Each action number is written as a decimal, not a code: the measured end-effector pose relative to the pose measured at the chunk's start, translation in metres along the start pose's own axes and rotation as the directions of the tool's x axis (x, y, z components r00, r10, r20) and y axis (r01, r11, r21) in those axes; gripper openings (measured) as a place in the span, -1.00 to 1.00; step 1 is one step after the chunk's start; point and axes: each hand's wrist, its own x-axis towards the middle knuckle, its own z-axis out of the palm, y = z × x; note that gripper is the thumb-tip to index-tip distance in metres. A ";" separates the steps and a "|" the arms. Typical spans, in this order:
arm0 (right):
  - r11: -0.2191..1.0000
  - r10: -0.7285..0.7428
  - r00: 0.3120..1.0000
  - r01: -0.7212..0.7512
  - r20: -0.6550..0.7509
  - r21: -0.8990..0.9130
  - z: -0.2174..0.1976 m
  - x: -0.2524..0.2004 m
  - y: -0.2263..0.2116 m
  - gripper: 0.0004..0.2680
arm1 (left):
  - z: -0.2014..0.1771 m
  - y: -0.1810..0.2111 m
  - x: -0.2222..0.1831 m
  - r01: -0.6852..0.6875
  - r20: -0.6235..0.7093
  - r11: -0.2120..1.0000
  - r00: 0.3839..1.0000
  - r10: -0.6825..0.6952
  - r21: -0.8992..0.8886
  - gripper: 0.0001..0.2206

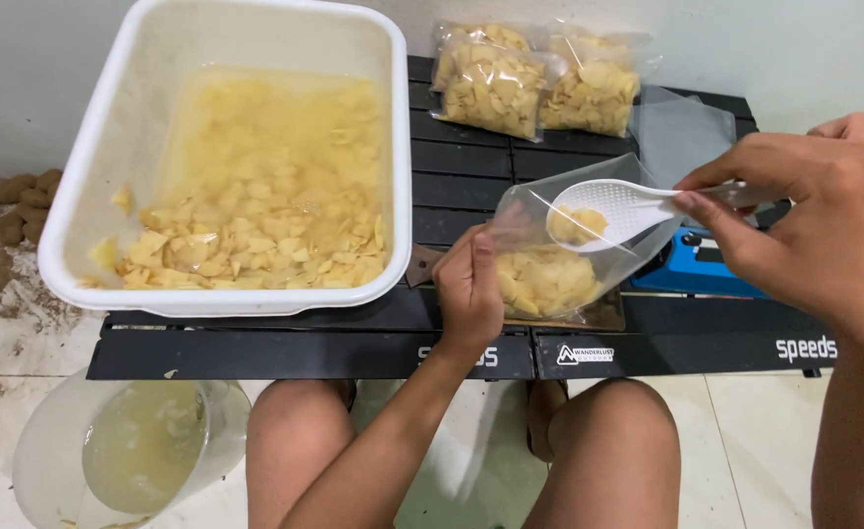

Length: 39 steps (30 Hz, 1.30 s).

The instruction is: The person scoops sliced food items from a water-filled bin using a slotted spoon and places them into a clear plastic bag. They then press the bag to remove air and flatten the contents before setting it aside.

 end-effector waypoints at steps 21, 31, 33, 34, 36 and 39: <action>0.842 0.334 0.914 -0.180 -0.230 0.509 0.053 -0.073 0.065 -0.79 | -0.002 -0.002 0.006 0.225 -0.007 0.972 0.974 -0.226 -0.062 -0.52; -0.094 0.393 0.918 -0.017 0.053 0.995 0.155 -0.053 -0.025 -0.68 | -0.014 -0.010 0.006 0.154 0.080 0.985 0.986 -0.148 -0.075 -0.75; -0.190 0.407 0.905 -0.049 0.124 0.981 0.156 -0.056 -0.038 -0.56 | -0.020 -0.007 0.007 0.152 0.181 0.986 0.974 -0.138 -0.070 -0.52; -0.192 0.404 0.906 -0.050 0.125 0.980 0.161 -0.057 -0.039 -0.56 | -0.020 -0.004 0.007 0.153 0.179 0.986 0.974 -0.139 -0.068 -0.52; -0.174 0.507 0.851 -0.055 0.138 0.983 0.171 -0.058 -0.041 -0.54 | -0.022 0.002 0.009 0.164 0.229 0.986 0.962 -0.151 -0.039 -0.42; -0.134 0.573 0.808 -0.070 0.135 0.989 0.165 -0.052 -0.049 -0.57 | -0.022 -0.009 0.005 0.178 0.214 0.984 0.961 -0.176 0.011 -0.34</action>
